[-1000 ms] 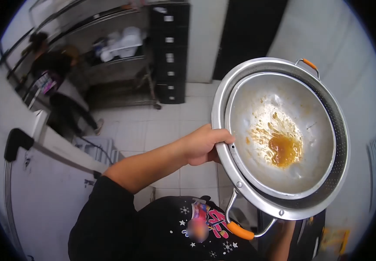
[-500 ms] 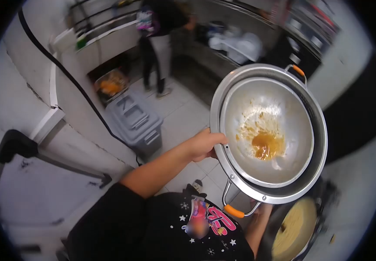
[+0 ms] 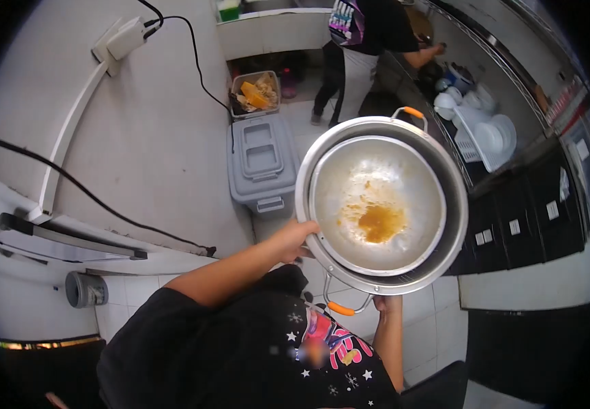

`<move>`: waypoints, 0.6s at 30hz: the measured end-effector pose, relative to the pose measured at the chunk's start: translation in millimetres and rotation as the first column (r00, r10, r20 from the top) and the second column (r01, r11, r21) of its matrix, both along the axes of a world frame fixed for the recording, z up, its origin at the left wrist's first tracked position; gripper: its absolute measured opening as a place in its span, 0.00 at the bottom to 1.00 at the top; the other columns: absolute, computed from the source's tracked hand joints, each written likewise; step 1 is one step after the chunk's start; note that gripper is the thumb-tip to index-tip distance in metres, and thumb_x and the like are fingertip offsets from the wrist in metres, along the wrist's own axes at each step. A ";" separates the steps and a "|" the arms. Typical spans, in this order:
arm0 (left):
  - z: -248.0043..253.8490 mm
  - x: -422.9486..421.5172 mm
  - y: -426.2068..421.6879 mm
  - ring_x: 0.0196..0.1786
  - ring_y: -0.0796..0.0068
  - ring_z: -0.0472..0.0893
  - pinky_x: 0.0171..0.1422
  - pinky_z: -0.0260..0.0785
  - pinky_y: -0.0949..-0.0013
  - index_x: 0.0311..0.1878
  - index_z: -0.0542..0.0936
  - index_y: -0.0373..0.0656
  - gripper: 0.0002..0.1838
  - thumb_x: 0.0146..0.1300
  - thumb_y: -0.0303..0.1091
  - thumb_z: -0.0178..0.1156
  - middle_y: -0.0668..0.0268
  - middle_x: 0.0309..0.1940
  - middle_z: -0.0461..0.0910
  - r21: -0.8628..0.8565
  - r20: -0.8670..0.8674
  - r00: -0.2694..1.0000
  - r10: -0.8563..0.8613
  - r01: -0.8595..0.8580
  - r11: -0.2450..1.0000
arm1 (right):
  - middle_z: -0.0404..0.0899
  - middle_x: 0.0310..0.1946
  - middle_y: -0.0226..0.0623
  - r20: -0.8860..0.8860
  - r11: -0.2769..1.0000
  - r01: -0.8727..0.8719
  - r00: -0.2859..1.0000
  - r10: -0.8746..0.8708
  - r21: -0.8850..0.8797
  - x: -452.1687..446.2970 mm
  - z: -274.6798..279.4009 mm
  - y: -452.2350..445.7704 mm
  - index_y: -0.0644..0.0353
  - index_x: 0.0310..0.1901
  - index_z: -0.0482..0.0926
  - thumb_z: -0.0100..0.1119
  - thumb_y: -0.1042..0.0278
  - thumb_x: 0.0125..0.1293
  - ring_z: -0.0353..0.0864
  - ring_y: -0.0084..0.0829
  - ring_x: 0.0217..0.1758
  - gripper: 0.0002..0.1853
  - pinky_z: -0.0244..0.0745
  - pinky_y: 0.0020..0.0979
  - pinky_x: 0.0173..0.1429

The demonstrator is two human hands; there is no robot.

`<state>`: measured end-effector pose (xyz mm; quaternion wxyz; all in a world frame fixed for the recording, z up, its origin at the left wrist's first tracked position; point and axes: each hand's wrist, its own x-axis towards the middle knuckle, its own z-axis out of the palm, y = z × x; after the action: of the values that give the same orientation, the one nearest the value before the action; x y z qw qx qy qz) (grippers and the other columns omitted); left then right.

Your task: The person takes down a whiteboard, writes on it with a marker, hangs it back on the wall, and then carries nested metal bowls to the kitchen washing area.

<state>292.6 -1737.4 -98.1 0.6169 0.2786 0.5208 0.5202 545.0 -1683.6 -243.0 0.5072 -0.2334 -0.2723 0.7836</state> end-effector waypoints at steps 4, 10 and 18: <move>2.4 13.7 16.4 0.44 0.57 0.77 0.49 0.67 0.42 0.53 0.65 0.38 0.21 0.54 0.29 0.49 0.56 0.42 0.74 -0.007 0.096 0.995 -0.005 0.005 1.000 | 0.70 0.52 0.38 0.076 0.996 -0.051 0.995 0.057 -0.078 6.6 2.5 31.1 0.61 0.54 0.66 0.50 0.58 0.62 0.71 0.32 0.53 0.22 0.69 0.31 0.57; -27.5 34.2 27.3 0.44 0.59 0.77 0.52 0.69 0.51 0.52 0.67 0.33 0.21 0.52 0.24 0.50 0.54 0.44 0.74 0.004 0.206 0.962 0.179 -0.184 0.983 | 0.73 0.48 0.36 0.111 0.980 -0.147 0.981 0.162 -0.134 25.9 8.5 65.4 0.60 0.52 0.68 0.53 0.61 0.60 0.74 0.29 0.48 0.20 0.74 0.28 0.48; -69.2 82.8 45.7 0.46 0.55 0.76 0.51 0.70 0.50 0.54 0.65 0.33 0.24 0.50 0.22 0.50 0.52 0.45 0.73 0.076 0.307 0.855 0.418 -0.460 0.885 | 0.68 0.55 0.39 0.095 0.874 -0.485 0.871 0.482 0.013 42.2 -24.6 157.4 0.63 0.56 0.64 0.48 0.56 0.62 0.68 0.33 0.56 0.25 0.65 0.35 0.60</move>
<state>375.4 -1691.7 -167.3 0.5271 0.1199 0.4376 0.7185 587.2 -1526.2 -267.6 0.2868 -0.1832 -0.3582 0.8694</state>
